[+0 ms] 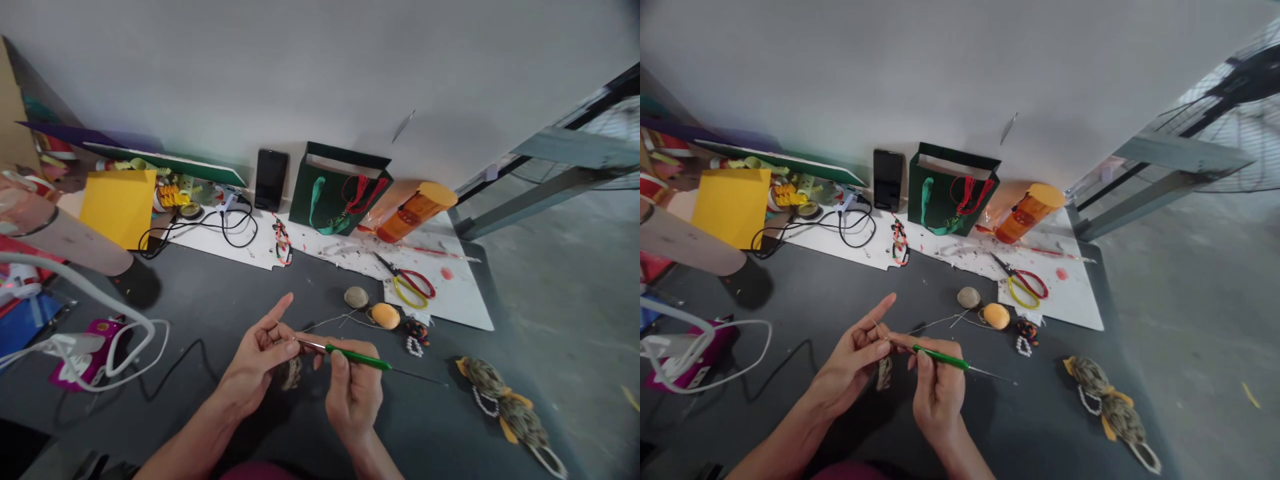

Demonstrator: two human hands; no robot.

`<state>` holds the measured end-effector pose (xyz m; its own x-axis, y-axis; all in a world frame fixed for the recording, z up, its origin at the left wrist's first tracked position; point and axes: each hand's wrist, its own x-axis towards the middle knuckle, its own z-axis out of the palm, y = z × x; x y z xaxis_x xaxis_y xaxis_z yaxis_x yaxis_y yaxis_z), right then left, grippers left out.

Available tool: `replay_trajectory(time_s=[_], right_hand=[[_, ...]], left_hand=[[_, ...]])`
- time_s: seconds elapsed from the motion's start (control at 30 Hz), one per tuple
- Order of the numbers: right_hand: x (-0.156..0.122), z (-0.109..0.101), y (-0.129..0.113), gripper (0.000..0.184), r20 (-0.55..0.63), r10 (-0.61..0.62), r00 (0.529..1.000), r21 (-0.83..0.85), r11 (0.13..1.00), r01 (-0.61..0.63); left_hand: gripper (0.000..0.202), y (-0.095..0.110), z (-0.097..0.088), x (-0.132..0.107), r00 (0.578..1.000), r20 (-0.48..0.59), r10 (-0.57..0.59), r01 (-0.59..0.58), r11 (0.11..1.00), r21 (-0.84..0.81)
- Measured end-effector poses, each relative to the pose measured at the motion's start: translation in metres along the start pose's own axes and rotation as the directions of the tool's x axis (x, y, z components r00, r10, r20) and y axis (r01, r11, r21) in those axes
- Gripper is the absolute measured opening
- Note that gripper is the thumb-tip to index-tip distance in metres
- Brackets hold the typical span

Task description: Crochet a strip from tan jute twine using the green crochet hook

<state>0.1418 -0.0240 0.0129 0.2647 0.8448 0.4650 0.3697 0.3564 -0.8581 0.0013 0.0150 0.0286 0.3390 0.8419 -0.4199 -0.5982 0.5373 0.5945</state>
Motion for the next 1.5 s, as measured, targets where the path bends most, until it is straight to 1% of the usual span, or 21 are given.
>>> replay_trajectory(time_s=[0.1,0.2,0.23,0.3,0.37,0.4,0.5,0.57,0.7,0.8,0.87,0.93,1.0,1.07,1.13,1.17,1.23,1.3,1.43,1.47,1.5], right_hand=[[0.004,-0.001,-0.003,0.018,-0.003,0.024,1.0,0.064,0.998,-0.024],[0.008,0.001,-0.004,0.017,0.033,0.052,0.998,0.126,0.99,-0.055],[0.008,0.002,-0.003,0.018,0.062,0.026,0.998,0.139,0.99,-0.035],[0.008,0.003,-0.002,0.024,0.101,-0.088,0.991,0.13,0.989,0.074],[0.006,0.005,0.0,0.032,0.095,-0.188,0.978,0.092,0.979,0.179],[0.005,0.005,0.0,0.034,0.076,-0.195,0.978,0.08,0.979,0.189],[0.002,0.006,-0.001,0.025,0.026,-0.068,0.997,0.093,0.994,0.065],[0.001,0.005,-0.003,0.02,-0.001,0.011,1.0,0.066,0.998,-0.011],[0.002,0.001,-0.007,0.017,-0.047,0.054,0.997,0.02,0.998,-0.053],[0.002,-0.001,-0.005,0.015,-0.056,0.161,0.985,0.102,0.983,-0.154],[0.002,-0.001,-0.002,0.016,-0.014,0.283,0.959,0.24,0.932,-0.272],[0.003,0.0,0.001,0.016,0.066,0.38,0.923,0.398,0.838,-0.374],[0.004,0.003,0.004,0.016,0.124,0.444,0.888,0.511,0.738,-0.44],[0.004,0.006,0.006,0.017,0.149,0.492,0.858,0.565,0.67,-0.482],[0.002,0.011,0.007,0.018,0.143,0.51,0.848,0.582,0.65,-0.489],[0.0,0.013,0.008,0.018,0.132,0.499,0.856,0.574,0.666,-0.477],[-0.005,0.016,0.009,0.014,0.103,0.442,0.891,0.526,0.736,-0.426],[-0.008,0.017,0.009,0.009,0.089,0.373,0.924,0.456,0.809,-0.371],[-0.003,0.012,0.006,0.012,0.06,0.309,0.949,0.323,0.894,-0.312],[0.0,0.01,0.005,0.013,0.046,0.271,0.961,0.288,0.918,-0.273],[0.002,0.008,0.004,0.014,0.032,0.201,0.979,0.25,0.947,-0.203]], left_hand=[[0.07,0.001,0.0,0.0,1.0,0.011,-0.003,0.003,1.0,0.023],[0.078,-0.002,0.001,-0.002,0.998,-0.043,0.037,-0.034,0.997,0.071],[0.08,-0.004,0.001,-0.002,0.996,-0.068,0.062,-0.056,0.995,0.088],[0.083,-0.008,0.003,-0.003,0.987,-0.109,0.117,-0.105,0.988,0.114],[0.087,-0.011,0.004,-0.003,0.981,-0.13,0.145,-0.13,0.985,0.115],[0.088,-0.011,0.005,-0.003,0.982,-0.13,0.14,-0.126,0.986,0.107],[0.088,-0.011,0.005,-0.003,0.991,-0.109,0.078,-0.072,0.996,0.055],[0.084,-0.009,0.004,-0.002,0.995,-0.086,0.044,-0.043,0.999,0.02],[0.072,-0.006,0.0,0.0,0.999,-0.048,0.006,-0.006,1.0,0.012],[0.064,-0.003,-0.002,0.0,0.998,0.007,-0.055,0.055,0.998,0.004],[0.06,0.0,-0.002,0.0,0.993,0.054,-0.106,0.107,0.994,-0.014],[0.058,0.002,0.0,0.0,0.986,0.097,-0.138,0.142,0.989,-0.036],[0.056,0.003,0.002,0.0,0.98,0.134,-0.148,0.155,0.987,-0.041],[0.055,0.002,0.004,-0.001,0.981,0.142,-0.129,0.133,0.991,-0.019],[0.055,0.0,0.005,-0.001,0.993,0.092,-0.07,0.069,0.998,0.01],[0.055,-0.001,0.005,-0.002,0.998,0.05,-0.03,0.029,0.999,0.025],[0.057,-0.005,0.004,-0.002,0.999,-0.03,0.042,-0.04,0.997,0.06],[0.06,-0.007,0.003,-0.003,0.994,-0.064,0.093,-0.086,0.991,0.103],[0.069,-0.007,0.002,-0.003,0.993,-0.019,0.114,-0.109,0.981,0.162],[0.071,-0.007,0.002,-0.003,0.994,-0.007,0.11,-0.107,0.981,0.163],[0.071,-0.006,0.002,-0.003,0.994,0.0,0.11,-0.108,0.982,0.155]])
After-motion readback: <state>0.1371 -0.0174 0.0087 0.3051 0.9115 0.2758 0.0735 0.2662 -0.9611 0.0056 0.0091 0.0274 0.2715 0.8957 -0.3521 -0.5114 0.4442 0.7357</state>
